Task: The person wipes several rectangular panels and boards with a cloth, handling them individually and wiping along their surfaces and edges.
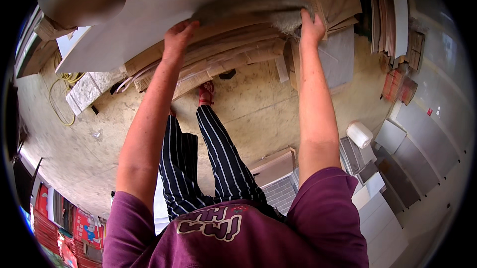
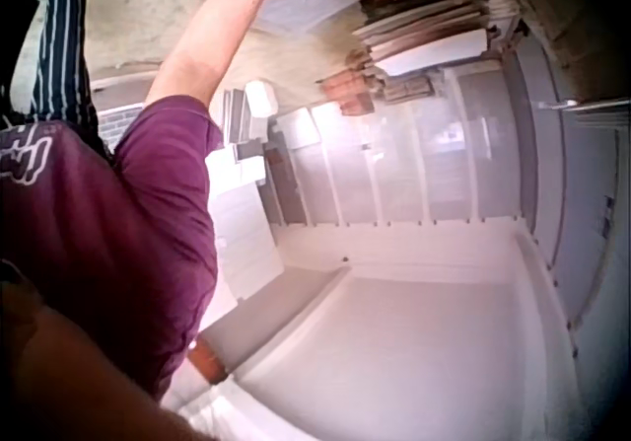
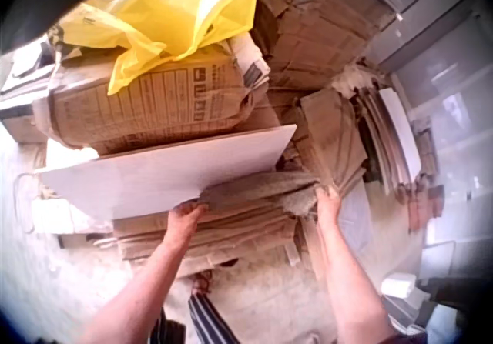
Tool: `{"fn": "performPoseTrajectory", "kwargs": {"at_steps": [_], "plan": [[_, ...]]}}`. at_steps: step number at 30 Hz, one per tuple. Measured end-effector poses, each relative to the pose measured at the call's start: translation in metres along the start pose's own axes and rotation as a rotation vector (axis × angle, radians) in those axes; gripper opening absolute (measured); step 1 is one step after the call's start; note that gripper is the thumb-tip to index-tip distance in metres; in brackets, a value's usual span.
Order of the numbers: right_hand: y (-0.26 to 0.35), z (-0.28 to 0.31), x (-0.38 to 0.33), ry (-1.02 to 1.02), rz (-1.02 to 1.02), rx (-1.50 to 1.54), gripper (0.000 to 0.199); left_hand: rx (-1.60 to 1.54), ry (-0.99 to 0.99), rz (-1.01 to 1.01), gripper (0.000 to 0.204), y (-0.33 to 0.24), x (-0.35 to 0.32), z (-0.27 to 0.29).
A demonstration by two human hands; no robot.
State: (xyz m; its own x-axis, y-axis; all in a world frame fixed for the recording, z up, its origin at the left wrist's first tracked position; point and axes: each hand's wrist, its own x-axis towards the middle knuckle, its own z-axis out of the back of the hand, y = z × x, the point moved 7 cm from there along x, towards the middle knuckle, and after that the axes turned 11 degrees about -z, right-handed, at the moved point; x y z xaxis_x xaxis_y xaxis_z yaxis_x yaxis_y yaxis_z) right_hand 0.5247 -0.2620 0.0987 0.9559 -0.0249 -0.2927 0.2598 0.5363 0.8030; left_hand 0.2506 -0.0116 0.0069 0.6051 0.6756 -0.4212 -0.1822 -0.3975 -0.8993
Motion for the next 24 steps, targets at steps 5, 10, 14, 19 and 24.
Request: {"fn": "performPoseTrajectory", "kwargs": {"at_steps": [5,10,14,19,24], "plan": [[-0.121,0.032,-0.042,-0.027,-0.569,-0.159,0.04,0.407,0.027,0.003,0.031,0.053,-0.015,-0.009],[-0.199,0.014,-0.111,0.055,-0.91,0.051,0.039,0.222,-0.098,0.322,0.031,0.126,-0.043,0.019],[-0.228,-0.004,-0.159,0.173,-1.001,0.289,0.037,0.271,-0.056,0.351,0.027,0.129,-0.054,0.044],[-0.222,-0.056,-0.214,0.334,-1.038,0.259,0.026,0.232,-0.228,0.226,0.018,0.138,-0.058,0.139],[-0.207,-0.112,-0.276,0.526,-0.997,0.067,0.02,0.271,-0.331,0.217,0.017,0.106,-0.071,0.225]]}}
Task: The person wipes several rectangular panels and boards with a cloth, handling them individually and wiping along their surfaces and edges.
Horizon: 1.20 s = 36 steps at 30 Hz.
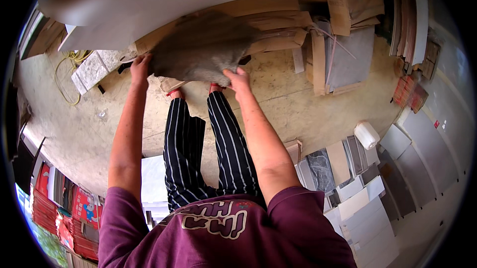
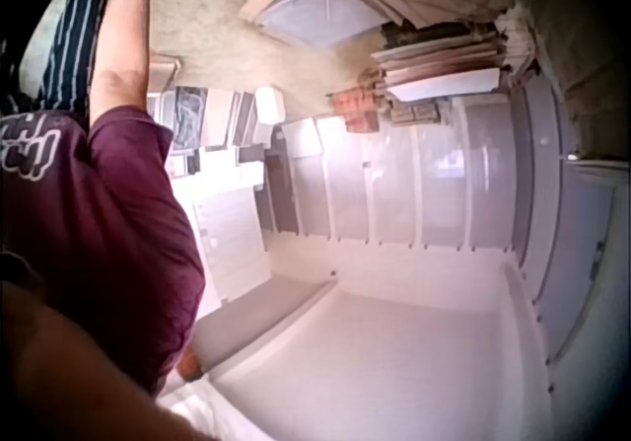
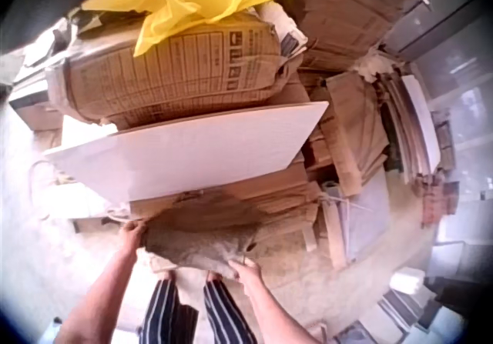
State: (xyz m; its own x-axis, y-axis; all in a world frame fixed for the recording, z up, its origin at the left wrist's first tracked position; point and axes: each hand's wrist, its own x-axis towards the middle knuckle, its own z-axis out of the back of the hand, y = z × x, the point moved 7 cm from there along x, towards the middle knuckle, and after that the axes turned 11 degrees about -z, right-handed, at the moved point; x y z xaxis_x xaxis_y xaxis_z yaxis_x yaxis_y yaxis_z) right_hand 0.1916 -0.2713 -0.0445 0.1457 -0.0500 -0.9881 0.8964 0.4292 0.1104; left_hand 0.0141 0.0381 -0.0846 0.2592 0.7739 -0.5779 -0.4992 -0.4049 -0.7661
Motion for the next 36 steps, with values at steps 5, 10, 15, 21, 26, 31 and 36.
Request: {"fn": "performPoseTrajectory", "kwargs": {"at_steps": [5,10,15,21,26,31,36], "plan": [[-0.038,-0.073,-0.008,0.124,0.048,-0.22,0.024,-0.067,-0.092,0.029,0.018,0.012,-0.004,0.098],[-0.074,-0.13,-0.041,0.248,-0.006,-0.432,0.027,-0.165,-0.203,-0.01,0.023,-0.008,-0.022,0.167],[-0.102,-0.178,-0.082,0.54,-0.12,-0.542,0.024,-0.596,-0.112,-0.007,0.019,-0.062,-0.014,0.184],[-0.079,-0.158,-0.084,0.657,-0.252,-0.232,0.022,-0.527,-0.118,-0.081,0.026,-0.111,0.005,0.103],[-0.037,-0.071,-0.039,0.411,-0.157,-0.051,0.026,-0.357,0.055,-0.06,0.025,-0.122,-0.008,-0.039],[0.031,0.038,-0.026,0.152,0.054,0.237,0.023,-0.422,0.303,-0.068,0.026,-0.136,-0.026,-0.17],[0.104,0.146,-0.045,-0.111,0.299,0.472,0.027,-0.307,0.473,-0.101,0.028,-0.204,-0.07,-0.266]]}}
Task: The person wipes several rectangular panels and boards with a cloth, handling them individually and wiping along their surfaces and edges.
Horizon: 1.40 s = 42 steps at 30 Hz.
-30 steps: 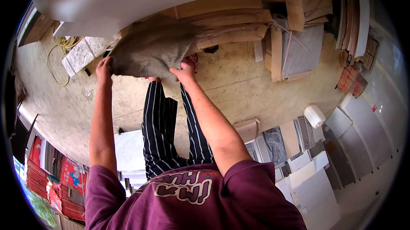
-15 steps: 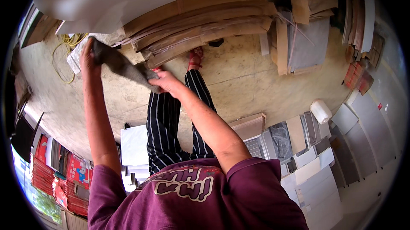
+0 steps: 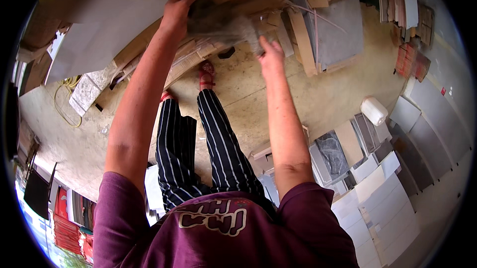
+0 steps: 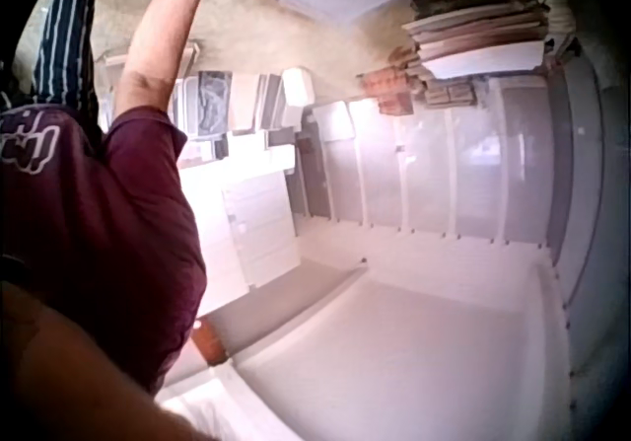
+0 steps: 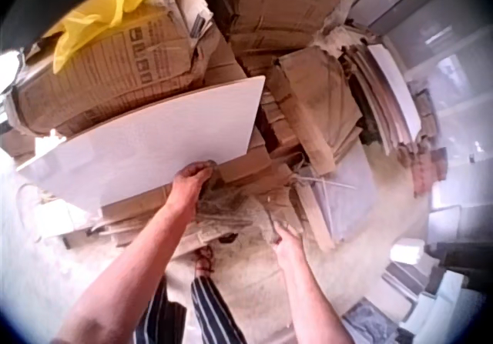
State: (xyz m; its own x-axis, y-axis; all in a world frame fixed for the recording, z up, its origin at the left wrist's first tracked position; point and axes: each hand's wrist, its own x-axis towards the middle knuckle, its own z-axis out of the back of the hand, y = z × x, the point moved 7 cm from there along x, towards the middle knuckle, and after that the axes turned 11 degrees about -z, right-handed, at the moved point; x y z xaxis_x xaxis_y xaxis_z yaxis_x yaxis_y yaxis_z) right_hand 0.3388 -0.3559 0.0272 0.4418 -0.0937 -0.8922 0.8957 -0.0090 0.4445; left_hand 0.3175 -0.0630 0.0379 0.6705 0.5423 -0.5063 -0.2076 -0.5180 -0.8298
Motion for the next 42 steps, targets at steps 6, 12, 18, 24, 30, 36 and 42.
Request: {"fn": "performPoseTrajectory", "kwargs": {"at_steps": [6,12,18,24,30,36,42], "plan": [[0.063,0.027,-0.017,0.06,0.224,0.149,0.03,-0.129,0.156,0.008,0.028,-0.009,0.006,-0.036],[-0.001,0.012,-0.009,0.016,0.061,0.049,0.026,0.017,0.072,-0.065,0.026,0.027,0.01,0.04],[-0.119,-0.037,-0.013,0.1,-0.232,-0.175,0.017,0.092,-0.099,0.065,0.026,0.069,-0.023,0.168],[-0.152,-0.072,-0.04,0.216,-0.242,-0.392,0.02,0.018,-0.254,0.156,0.018,0.078,-0.075,0.245],[-0.081,-0.077,-0.048,0.214,0.007,-0.467,0.019,-0.15,-0.33,0.09,0.013,0.043,-0.103,0.245],[0.052,-0.146,-0.073,0.199,0.354,-0.541,0.021,-0.279,-0.365,-0.134,0.015,-0.035,-0.074,0.243],[0.134,-0.253,-0.1,0.477,0.689,-0.358,0.02,-0.417,-0.311,-0.282,0.023,-0.099,-0.054,0.235]]}}
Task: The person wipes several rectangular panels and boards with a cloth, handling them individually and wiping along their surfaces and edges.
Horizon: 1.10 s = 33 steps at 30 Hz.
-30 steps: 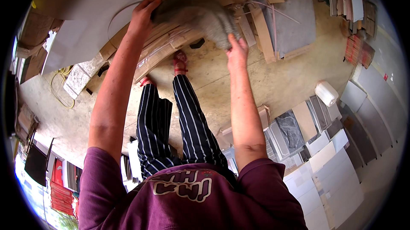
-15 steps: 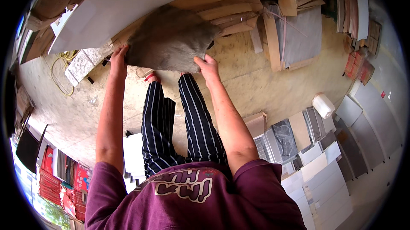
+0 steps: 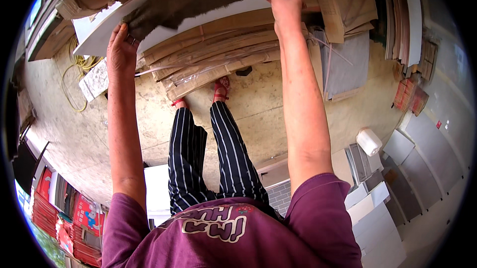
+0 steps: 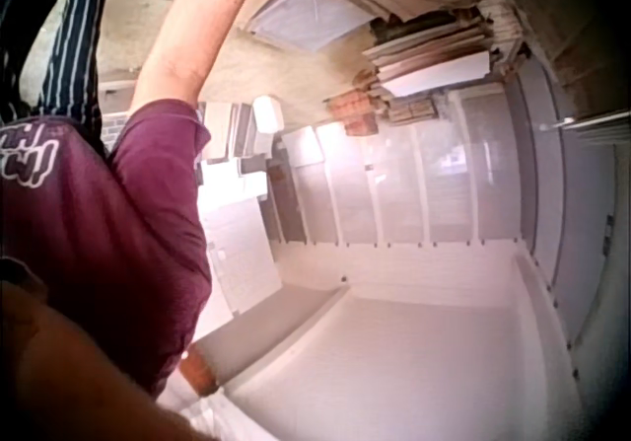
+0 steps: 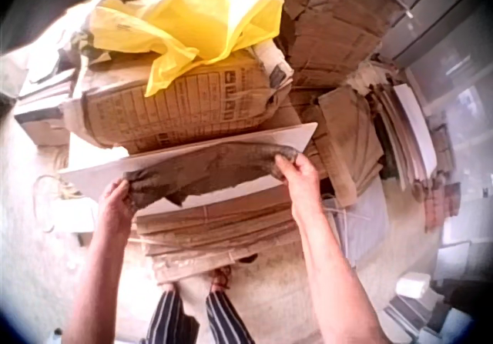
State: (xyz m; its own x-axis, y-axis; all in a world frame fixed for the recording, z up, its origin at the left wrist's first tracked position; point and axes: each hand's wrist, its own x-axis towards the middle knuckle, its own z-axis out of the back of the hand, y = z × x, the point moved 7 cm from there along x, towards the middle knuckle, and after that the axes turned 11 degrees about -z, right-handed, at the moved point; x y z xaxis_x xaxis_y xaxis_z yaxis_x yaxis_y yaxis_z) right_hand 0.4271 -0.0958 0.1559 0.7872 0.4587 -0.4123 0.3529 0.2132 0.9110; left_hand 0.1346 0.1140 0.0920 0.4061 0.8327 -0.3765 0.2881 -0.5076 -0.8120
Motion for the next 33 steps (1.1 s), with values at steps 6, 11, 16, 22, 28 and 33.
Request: {"fn": "performPoseTrajectory", "kwargs": {"at_steps": [6,11,16,22,28,33], "plan": [[-0.028,-0.072,0.012,0.11,-0.039,0.073,0.018,-0.2,-0.164,0.025,0.028,-0.017,-0.004,0.048],[-0.044,-0.145,-0.015,0.154,0.065,-0.207,0.02,-0.34,-0.333,-0.031,0.03,-0.057,0.004,0.125],[-0.053,-0.173,-0.026,0.24,0.016,-0.3,0.024,-0.269,-0.429,-0.06,0.031,-0.065,0.006,0.17],[-0.087,-0.088,-0.014,-0.011,-0.371,-0.154,0.027,-0.001,-0.365,0.195,0.034,0.026,-0.016,0.139],[-0.092,0.014,-0.016,-0.18,-0.408,-0.143,0.029,0.03,-0.211,0.378,0.025,0.115,-0.051,0.058],[-0.076,0.018,-0.065,-0.051,-0.325,-0.321,0.019,0.124,-0.03,0.414,0.015,0.107,-0.1,-0.007]]}}
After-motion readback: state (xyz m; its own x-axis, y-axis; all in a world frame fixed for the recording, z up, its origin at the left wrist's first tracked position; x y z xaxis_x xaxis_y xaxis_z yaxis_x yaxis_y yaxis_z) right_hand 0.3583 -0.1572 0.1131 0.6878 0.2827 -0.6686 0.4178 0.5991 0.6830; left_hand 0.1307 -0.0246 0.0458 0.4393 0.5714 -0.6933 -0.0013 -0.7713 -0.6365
